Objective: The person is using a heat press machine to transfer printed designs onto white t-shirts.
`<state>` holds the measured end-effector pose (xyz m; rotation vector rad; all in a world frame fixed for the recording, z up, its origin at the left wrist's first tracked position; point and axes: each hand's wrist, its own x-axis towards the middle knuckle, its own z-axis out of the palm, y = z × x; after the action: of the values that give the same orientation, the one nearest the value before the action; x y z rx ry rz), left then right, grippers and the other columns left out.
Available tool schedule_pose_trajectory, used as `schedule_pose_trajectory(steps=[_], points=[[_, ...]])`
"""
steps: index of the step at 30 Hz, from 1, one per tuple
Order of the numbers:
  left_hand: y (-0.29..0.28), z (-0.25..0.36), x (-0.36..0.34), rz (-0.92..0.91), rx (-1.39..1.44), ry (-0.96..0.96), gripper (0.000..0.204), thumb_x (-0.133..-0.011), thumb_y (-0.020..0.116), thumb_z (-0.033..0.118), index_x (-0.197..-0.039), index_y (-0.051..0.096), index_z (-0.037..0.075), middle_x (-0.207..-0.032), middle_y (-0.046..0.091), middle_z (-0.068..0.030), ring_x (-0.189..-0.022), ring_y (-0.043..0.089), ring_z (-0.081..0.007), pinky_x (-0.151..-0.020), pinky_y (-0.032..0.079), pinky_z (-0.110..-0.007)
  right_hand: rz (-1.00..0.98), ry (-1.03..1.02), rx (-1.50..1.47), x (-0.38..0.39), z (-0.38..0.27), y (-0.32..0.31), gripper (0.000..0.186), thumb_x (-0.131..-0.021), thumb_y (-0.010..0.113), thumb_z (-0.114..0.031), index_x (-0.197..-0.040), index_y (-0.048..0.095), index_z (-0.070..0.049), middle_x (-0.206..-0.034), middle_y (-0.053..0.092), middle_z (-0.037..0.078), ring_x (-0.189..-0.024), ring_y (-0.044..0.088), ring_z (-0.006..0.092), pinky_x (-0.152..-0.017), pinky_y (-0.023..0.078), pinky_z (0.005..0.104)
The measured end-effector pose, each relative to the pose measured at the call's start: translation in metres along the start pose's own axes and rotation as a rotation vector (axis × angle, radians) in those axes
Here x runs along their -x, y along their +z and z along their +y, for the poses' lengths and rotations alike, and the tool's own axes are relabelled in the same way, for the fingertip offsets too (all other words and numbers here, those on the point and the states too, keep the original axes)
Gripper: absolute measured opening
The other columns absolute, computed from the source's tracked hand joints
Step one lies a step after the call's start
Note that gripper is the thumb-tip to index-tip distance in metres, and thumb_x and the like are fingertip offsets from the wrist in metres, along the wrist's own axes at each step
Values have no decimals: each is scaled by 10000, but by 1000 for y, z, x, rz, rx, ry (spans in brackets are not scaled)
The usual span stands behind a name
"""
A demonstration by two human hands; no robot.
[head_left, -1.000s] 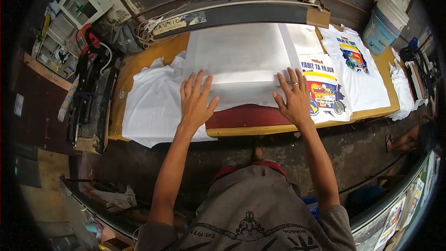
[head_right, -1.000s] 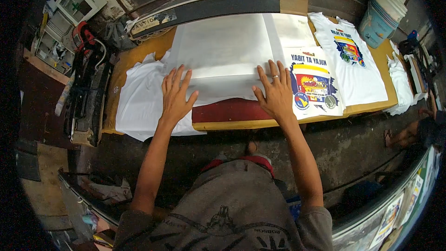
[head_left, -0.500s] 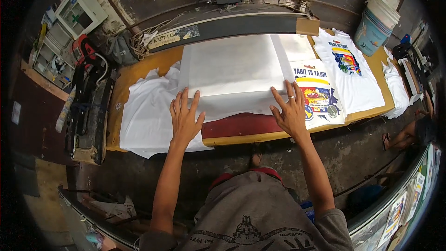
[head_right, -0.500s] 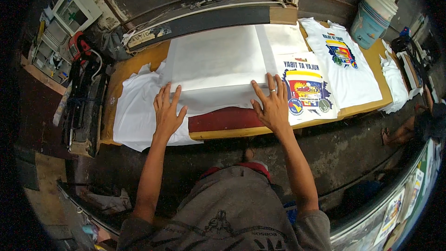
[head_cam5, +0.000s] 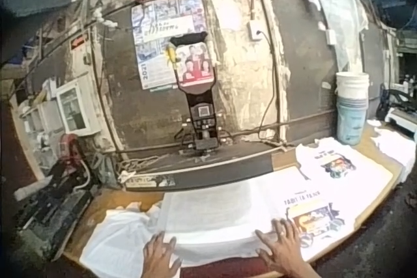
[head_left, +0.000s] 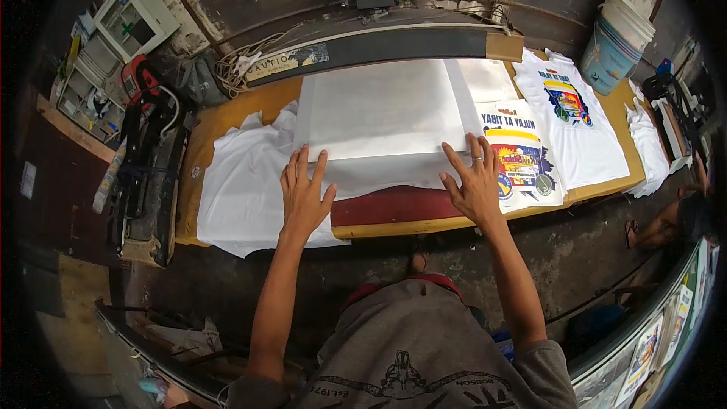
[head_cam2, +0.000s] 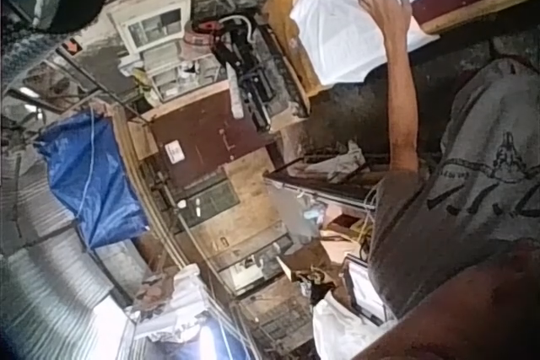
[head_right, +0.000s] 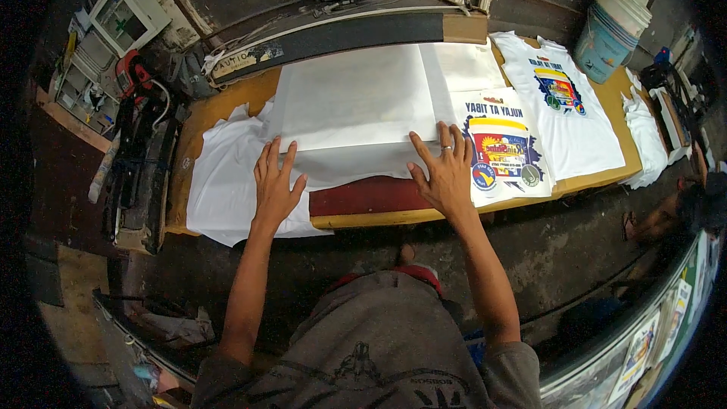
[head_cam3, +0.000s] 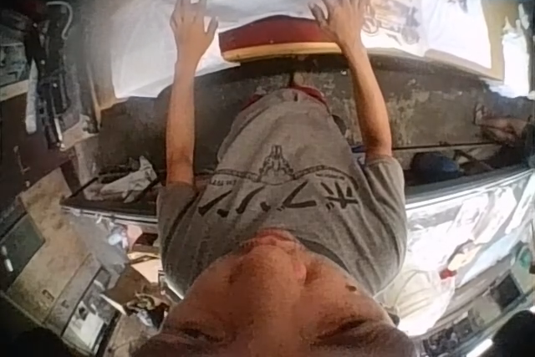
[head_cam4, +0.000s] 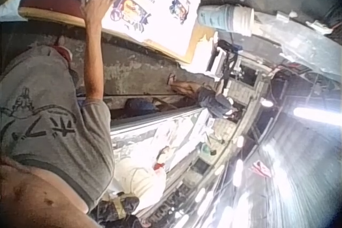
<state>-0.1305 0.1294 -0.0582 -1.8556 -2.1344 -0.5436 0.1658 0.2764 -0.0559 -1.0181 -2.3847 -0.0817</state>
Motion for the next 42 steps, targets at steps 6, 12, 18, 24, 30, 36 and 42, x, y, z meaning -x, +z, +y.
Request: schedule_pose_trajectory(steps=[6, 12, 18, 24, 30, 36, 42], points=[[-2, 4, -1, 3, -9, -3, 641, -800, 649, 212, -1385, 419, 88, -1445, 290, -219, -1321, 275, -404, -1048, 263, -523, -80, 87, 142, -9, -17, 1, 535, -889, 532, -476, -1393, 419, -339, -1389, 345, 290, -1301, 295, 473, -1022, 232, 639], [0, 4, 0, 49, 73, -29, 654, -797, 661, 198, -1381, 404, 54, -1443, 284, -232, -1305, 294, -411, -1044, 265, -517, -94, 117, 101, -10, -13, 2, 553, -892, 515, -493, -1407, 402, -323, -1394, 336, 292, -1297, 301, 467, -1023, 243, 626], [1, 0, -1, 74, 24, -29, 635, -794, 669, 212, -1358, 426, 54, -1427, 297, -227, -1282, 309, -407, -1044, 257, -518, -3, 119, 94, -11, -2, 4, 556, -894, 517, -484, -1400, 421, -276, -1372, 356, 297, -1246, 365, 438, -999, 295, 566], [1, 0, -2, 76, 27, -59, 645, -772, 690, 217, -1342, 431, 61, -1374, 324, -217, -1245, 328, -394, -1022, 270, -510, 53, 117, 103, -11, -3, 2, 535, -900, 506, -480, -1362, 474, -211, -1360, 367, 294, -1197, 411, 411, -963, 331, 506], [5, -2, -4, 93, 52, -72, 637, -758, 698, 215, -1318, 436, 61, -1336, 341, -215, -1206, 349, -396, -994, 287, -508, 56, 121, 126, -11, -4, 5, 523, -900, 506, -481, -1337, 500, -194, -1356, 365, 301, -1194, 415, 419, -956, 337, 515], [6, 0, -4, 95, 36, -71, 609, -748, 702, 203, -1288, 462, 56, -1333, 340, -215, -1204, 349, -393, -983, 293, -512, 27, 152, 180, -10, -9, 10, 515, -906, 490, -495, -1313, 524, -182, -1349, 366, 311, -1247, 373, 435, -989, 296, 585], [4, -1, -5, 27, 17, -78, 668, -768, 696, 224, -1356, 415, 83, -1367, 311, -209, -1237, 314, -388, -1011, 274, -510, 20, 169, 185, -8, -6, 15, 516, -911, 482, -490, -1312, 526, -168, -1362, 348, 311, -1253, 365, 438, -994, 284, 594]])
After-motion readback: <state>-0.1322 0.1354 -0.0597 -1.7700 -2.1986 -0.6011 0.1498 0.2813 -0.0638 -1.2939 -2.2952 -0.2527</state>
